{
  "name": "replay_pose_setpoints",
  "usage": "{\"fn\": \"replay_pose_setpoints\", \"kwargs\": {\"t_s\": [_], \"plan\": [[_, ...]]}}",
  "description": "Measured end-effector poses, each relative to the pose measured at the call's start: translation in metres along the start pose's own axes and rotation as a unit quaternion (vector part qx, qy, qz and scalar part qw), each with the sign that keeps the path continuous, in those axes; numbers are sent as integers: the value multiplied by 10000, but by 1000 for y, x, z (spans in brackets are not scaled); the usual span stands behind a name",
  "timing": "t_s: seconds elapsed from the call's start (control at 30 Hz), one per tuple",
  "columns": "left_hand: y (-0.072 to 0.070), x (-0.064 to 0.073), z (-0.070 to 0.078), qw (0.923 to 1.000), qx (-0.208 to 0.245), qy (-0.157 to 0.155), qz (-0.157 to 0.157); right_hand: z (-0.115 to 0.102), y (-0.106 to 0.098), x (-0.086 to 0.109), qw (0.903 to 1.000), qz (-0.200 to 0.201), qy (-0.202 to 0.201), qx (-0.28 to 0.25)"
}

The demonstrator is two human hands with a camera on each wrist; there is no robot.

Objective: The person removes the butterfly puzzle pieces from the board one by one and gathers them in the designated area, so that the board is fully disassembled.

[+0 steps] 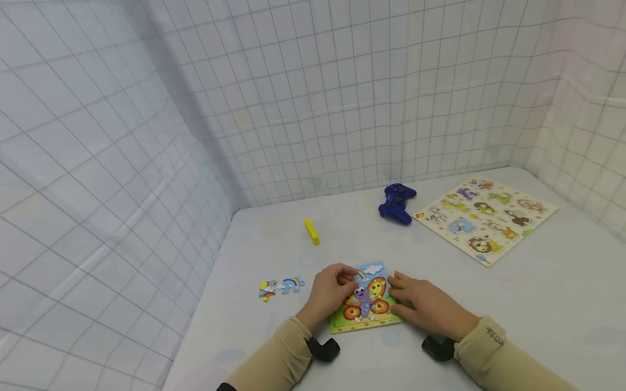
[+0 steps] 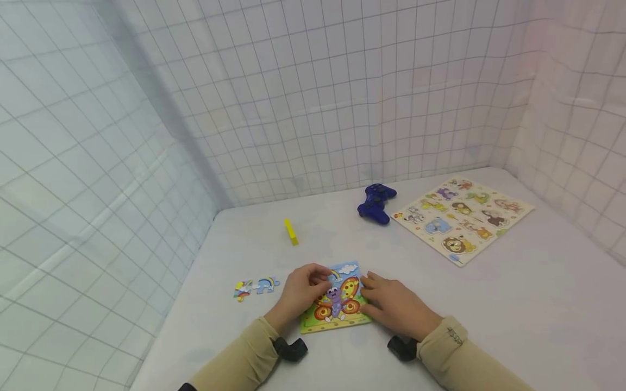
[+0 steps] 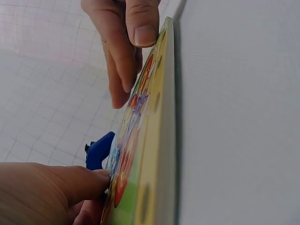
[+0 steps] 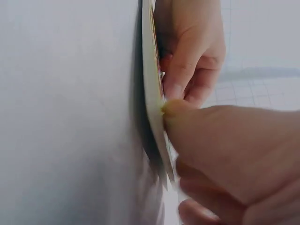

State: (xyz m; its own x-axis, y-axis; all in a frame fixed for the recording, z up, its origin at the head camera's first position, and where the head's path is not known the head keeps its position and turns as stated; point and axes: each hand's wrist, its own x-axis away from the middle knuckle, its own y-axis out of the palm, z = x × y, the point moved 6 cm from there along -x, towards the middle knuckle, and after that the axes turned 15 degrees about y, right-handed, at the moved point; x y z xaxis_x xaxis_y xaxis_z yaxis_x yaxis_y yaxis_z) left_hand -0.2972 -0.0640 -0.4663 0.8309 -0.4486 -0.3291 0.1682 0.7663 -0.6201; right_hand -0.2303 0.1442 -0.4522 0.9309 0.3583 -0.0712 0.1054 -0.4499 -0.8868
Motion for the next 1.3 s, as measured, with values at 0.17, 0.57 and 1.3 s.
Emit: {"fn": "replay_pose_setpoints", "kwargs": {"t_s": [0.17,0.57,1.3], "plan": [[-1,-1,3,9997,-237,-76,-44,1,0,0,9998,68,-50,-159],[2,0,3,9971,-725,13,-209,1,5,-2,9997,89,-62,-237],[12,-13,13,9854,-1403,-326,-903,-3,5,-4,9996,222,-153,-61]]}}
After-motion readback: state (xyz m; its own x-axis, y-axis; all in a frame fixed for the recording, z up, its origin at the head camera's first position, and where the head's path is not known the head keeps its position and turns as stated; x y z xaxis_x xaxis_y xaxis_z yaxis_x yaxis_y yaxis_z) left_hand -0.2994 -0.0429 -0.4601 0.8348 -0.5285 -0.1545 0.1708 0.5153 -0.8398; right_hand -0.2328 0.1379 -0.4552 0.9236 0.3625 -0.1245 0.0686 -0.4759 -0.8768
